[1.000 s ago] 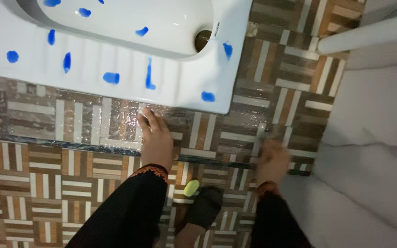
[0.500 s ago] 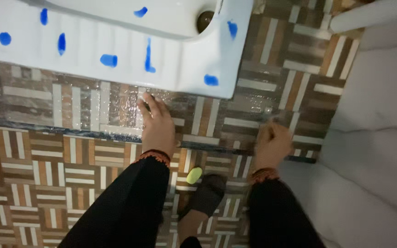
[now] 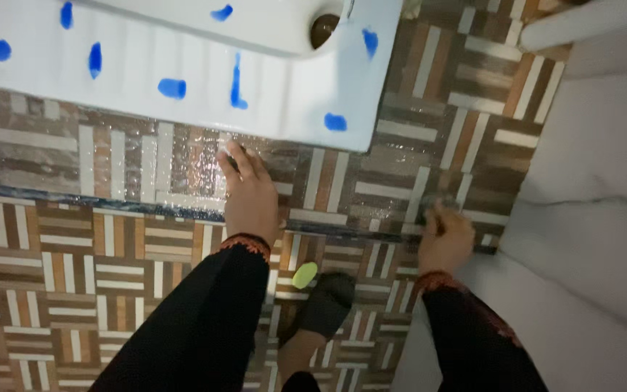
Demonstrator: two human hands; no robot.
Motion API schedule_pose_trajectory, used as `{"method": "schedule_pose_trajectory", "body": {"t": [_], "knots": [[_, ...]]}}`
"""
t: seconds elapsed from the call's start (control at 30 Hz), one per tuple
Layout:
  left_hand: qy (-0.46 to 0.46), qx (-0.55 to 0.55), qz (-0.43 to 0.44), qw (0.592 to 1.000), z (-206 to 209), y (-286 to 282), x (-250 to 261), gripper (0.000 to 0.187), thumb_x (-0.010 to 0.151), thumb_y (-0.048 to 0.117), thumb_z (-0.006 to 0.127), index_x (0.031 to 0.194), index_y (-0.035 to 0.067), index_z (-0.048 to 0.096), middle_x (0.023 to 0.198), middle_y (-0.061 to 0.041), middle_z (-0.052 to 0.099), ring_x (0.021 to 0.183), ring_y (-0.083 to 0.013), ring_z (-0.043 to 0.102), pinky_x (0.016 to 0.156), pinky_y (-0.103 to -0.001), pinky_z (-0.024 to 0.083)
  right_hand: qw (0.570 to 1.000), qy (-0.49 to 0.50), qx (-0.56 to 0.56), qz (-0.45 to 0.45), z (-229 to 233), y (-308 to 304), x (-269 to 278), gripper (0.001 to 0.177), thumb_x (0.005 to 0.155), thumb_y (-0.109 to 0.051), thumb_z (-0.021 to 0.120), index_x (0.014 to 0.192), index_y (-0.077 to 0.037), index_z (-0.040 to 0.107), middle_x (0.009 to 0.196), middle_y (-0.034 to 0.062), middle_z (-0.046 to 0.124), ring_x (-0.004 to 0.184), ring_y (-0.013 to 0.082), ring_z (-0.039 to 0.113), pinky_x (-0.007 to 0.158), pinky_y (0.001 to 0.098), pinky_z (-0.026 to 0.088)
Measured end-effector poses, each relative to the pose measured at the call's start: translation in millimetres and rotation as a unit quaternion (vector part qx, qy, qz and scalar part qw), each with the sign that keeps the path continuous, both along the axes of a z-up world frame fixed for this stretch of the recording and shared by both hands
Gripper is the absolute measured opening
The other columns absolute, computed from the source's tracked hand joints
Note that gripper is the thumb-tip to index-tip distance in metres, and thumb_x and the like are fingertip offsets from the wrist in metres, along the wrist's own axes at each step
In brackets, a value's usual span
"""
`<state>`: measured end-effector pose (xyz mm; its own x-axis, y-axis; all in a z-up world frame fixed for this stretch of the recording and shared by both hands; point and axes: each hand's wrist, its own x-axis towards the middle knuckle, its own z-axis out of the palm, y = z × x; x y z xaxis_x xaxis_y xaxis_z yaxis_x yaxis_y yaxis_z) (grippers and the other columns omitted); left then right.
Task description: The person scrubs the floor around a squat toilet using a sponge and a steel wool pad, then wipes the toilet rim and surrounding tiles. The person uses a faucet to rinse the sponge and continues scrubbing the floor and toilet base.
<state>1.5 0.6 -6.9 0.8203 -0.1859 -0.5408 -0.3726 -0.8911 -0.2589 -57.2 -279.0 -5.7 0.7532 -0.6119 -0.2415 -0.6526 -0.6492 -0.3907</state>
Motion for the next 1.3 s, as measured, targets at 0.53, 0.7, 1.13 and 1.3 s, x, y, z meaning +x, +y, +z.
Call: {"method": "schedule_pose_trajectory", "body": {"t": [0.53, 0.7, 1.13, 1.3], "knots": [[0.06, 0.008, 0.013, 0.998, 18, -1, 6, 0.078, 0.093, 0.026, 0.061, 0.154, -0.013, 0.03, 0.157, -0.039, 0.028, 0.146, -0.0541, 0.021, 0.12, -0.057, 0.021, 0.951, 0.138, 0.122, 0.249, 14, 137, 42, 0.018, 0.105, -0.017, 0.063, 0.119, -0.012, 0.073, 0.108, 0.0077, 0.066, 0.091, 0.0215, 0.068, 0.08, 0.0356, 0.057], [0.074, -0.015, 0.047, 0.996, 14, 0, 6, 0.082, 0.094, 0.021, 0.061, 0.157, -0.01, 0.02, 0.16, -0.039, 0.017, 0.147, -0.0555, 0.018, 0.11, -0.045, 0.043, 0.94, 0.014, 0.116, 0.32, 15, 156, 25, 0.028, 0.093, -0.008, 0.064, 0.119, -0.009, 0.074, 0.099, 0.0061, 0.068, 0.099, 0.0215, 0.066, 0.092, 0.0352, 0.057], [0.045, -0.11, 0.155, 0.981, 0, 0, 0, 0.08, 0.091, 0.001, 0.062, 0.158, -0.008, 0.019, 0.16, -0.039, 0.009, 0.146, -0.056, 0.017, 0.09, -0.033, 0.06, 0.882, -0.097, 0.004, 0.46, -42, 139, 20, 0.026, 0.088, -0.003, 0.067, 0.11, -0.01, 0.078, 0.104, 0.0103, 0.071, 0.108, 0.0269, 0.063, 0.09, 0.0379, 0.056], [0.081, -0.124, 0.178, 0.973, 9, 0, 7, 0.088, 0.088, 0.011, 0.068, 0.157, -0.009, 0.018, 0.161, -0.037, 0.007, 0.148, -0.054, 0.016, 0.098, -0.036, 0.055, 0.899, -0.042, -0.008, 0.437, -29, 128, 32, 0.016, 0.095, -0.01, 0.07, 0.108, -0.008, 0.079, 0.097, 0.0109, 0.072, 0.099, 0.0269, 0.063, 0.092, 0.0407, 0.054]]}}
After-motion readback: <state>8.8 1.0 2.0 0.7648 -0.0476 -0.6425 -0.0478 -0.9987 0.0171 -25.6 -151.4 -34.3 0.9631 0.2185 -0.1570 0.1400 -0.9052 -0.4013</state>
